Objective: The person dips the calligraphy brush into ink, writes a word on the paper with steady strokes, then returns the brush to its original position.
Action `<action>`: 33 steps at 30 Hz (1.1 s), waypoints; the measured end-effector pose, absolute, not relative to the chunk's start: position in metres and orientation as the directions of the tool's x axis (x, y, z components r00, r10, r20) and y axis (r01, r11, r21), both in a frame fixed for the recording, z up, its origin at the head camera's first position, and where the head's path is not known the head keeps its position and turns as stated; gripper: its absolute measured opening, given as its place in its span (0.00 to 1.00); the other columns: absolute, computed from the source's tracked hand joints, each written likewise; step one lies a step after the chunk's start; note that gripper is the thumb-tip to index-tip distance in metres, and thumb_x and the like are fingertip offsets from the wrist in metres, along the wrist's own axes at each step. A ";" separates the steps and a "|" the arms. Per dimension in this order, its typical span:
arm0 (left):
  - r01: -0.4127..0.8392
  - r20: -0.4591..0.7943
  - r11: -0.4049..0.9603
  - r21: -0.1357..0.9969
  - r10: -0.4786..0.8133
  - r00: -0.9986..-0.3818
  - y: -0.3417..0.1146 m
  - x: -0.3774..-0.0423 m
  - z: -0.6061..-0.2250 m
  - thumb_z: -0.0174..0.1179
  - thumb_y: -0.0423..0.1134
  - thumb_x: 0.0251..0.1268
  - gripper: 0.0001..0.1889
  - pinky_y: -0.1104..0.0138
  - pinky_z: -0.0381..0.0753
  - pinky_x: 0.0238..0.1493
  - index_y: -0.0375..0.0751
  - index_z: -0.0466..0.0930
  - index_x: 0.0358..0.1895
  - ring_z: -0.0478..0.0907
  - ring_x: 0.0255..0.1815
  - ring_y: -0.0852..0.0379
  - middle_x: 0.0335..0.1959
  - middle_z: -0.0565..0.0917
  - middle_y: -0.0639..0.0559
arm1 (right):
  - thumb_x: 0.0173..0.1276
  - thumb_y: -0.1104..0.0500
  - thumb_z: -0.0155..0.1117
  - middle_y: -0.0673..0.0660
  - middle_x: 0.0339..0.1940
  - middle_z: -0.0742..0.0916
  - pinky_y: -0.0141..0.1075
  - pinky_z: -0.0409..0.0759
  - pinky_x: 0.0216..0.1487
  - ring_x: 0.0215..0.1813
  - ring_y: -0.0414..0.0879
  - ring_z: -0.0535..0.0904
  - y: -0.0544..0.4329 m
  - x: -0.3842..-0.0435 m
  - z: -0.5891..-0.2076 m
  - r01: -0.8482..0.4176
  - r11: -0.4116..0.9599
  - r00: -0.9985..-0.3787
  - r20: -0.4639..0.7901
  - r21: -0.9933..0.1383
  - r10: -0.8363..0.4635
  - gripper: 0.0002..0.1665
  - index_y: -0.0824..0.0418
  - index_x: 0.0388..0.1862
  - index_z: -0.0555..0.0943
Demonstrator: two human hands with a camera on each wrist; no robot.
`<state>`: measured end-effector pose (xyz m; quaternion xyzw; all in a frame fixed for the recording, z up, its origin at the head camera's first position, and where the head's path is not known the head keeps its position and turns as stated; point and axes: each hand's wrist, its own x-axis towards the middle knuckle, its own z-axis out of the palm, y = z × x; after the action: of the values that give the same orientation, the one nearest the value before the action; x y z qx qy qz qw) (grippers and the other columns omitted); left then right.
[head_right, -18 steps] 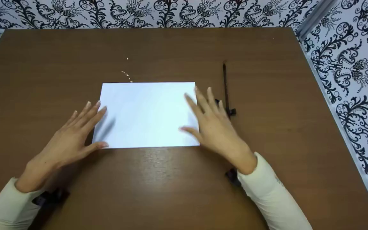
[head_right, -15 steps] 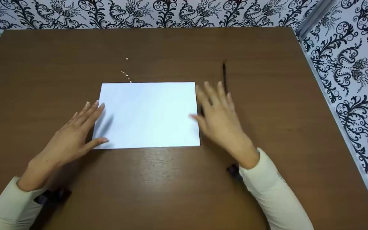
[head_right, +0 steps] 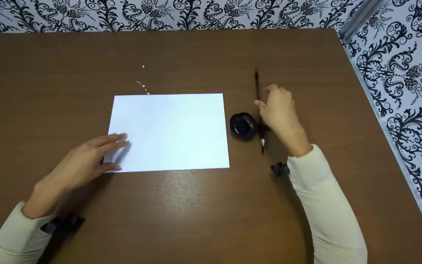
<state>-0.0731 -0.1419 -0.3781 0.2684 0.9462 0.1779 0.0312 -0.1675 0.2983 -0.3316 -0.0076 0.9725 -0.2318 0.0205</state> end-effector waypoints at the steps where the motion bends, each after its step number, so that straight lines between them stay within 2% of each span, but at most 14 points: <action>1: 0.502 0.041 0.788 0.356 0.523 -0.851 -0.142 -0.073 -0.378 0.74 0.36 0.47 0.29 0.44 0.72 0.57 0.37 0.79 0.57 0.68 0.64 0.40 0.65 0.72 0.41 | 0.69 0.51 0.61 0.74 0.47 0.81 0.55 0.76 0.43 0.47 0.67 0.77 0.300 -0.171 -0.334 0.031 0.894 -0.997 -0.080 -0.446 -0.005 0.30 0.74 0.58 0.72; 4: 0.517 0.057 0.780 0.354 0.533 -0.844 -0.141 -0.073 -0.379 0.76 0.34 0.44 0.27 0.45 0.73 0.56 0.37 0.82 0.53 0.69 0.64 0.40 0.64 0.73 0.41 | 0.69 0.47 0.61 0.73 0.49 0.82 0.54 0.76 0.44 0.48 0.66 0.77 0.304 -0.181 -0.340 0.125 0.893 -0.980 -0.193 -0.432 0.044 0.31 0.73 0.56 0.74; 10: 0.514 0.058 0.787 0.340 0.528 -0.847 -0.142 -0.071 -0.381 0.76 0.33 0.44 0.27 0.43 0.73 0.54 0.39 0.82 0.53 0.68 0.64 0.39 0.62 0.72 0.38 | 0.66 0.47 0.63 0.71 0.45 0.84 0.43 0.80 0.35 0.37 0.54 0.83 0.306 -0.192 -0.346 0.189 0.874 -0.963 -0.259 -0.447 0.076 0.31 0.73 0.54 0.75; 14: 0.503 0.039 0.792 0.346 0.523 -0.851 -0.142 -0.070 -0.380 0.75 0.31 0.44 0.28 0.43 0.71 0.56 0.40 0.82 0.55 0.66 0.64 0.39 0.62 0.72 0.38 | 0.66 0.49 0.64 0.73 0.46 0.83 0.37 0.82 0.31 0.36 0.50 0.85 0.306 -0.196 -0.348 0.210 0.858 -0.955 -0.287 -0.468 0.077 0.31 0.74 0.55 0.74; 18: 0.491 0.029 0.795 0.355 0.516 -0.856 -0.142 -0.070 -0.380 0.75 0.30 0.45 0.28 0.43 0.71 0.57 0.41 0.82 0.55 0.66 0.65 0.39 0.63 0.71 0.39 | 0.67 0.52 0.64 0.74 0.46 0.82 0.36 0.83 0.31 0.33 0.49 0.86 0.305 -0.199 -0.349 0.227 0.844 -0.951 -0.296 -0.486 0.085 0.28 0.74 0.55 0.75; 24: 0.485 0.025 0.795 0.365 0.512 -0.859 -0.142 -0.072 -0.380 0.75 0.31 0.45 0.28 0.43 0.70 0.57 0.41 0.81 0.56 0.65 0.65 0.40 0.63 0.71 0.39 | 0.65 0.54 0.66 0.71 0.44 0.82 0.31 0.82 0.26 0.25 0.39 0.81 0.303 -0.201 -0.351 0.234 0.829 -0.953 -0.289 -0.507 0.092 0.24 0.73 0.50 0.76; 33: 0.479 0.010 0.799 0.363 0.510 -0.860 -0.142 -0.073 -0.381 0.74 0.30 0.46 0.28 0.43 0.70 0.58 0.41 0.81 0.56 0.65 0.65 0.40 0.63 0.71 0.39 | 0.65 0.55 0.65 0.70 0.44 0.82 0.30 0.81 0.25 0.26 0.41 0.80 0.301 -0.204 -0.352 0.217 0.840 -0.959 -0.271 -0.497 0.087 0.22 0.72 0.49 0.76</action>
<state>-0.0731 -0.1424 -0.3807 0.2610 0.9474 0.1797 0.0440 -0.2043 0.3011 -0.3518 0.0798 0.9517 -0.2713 0.1195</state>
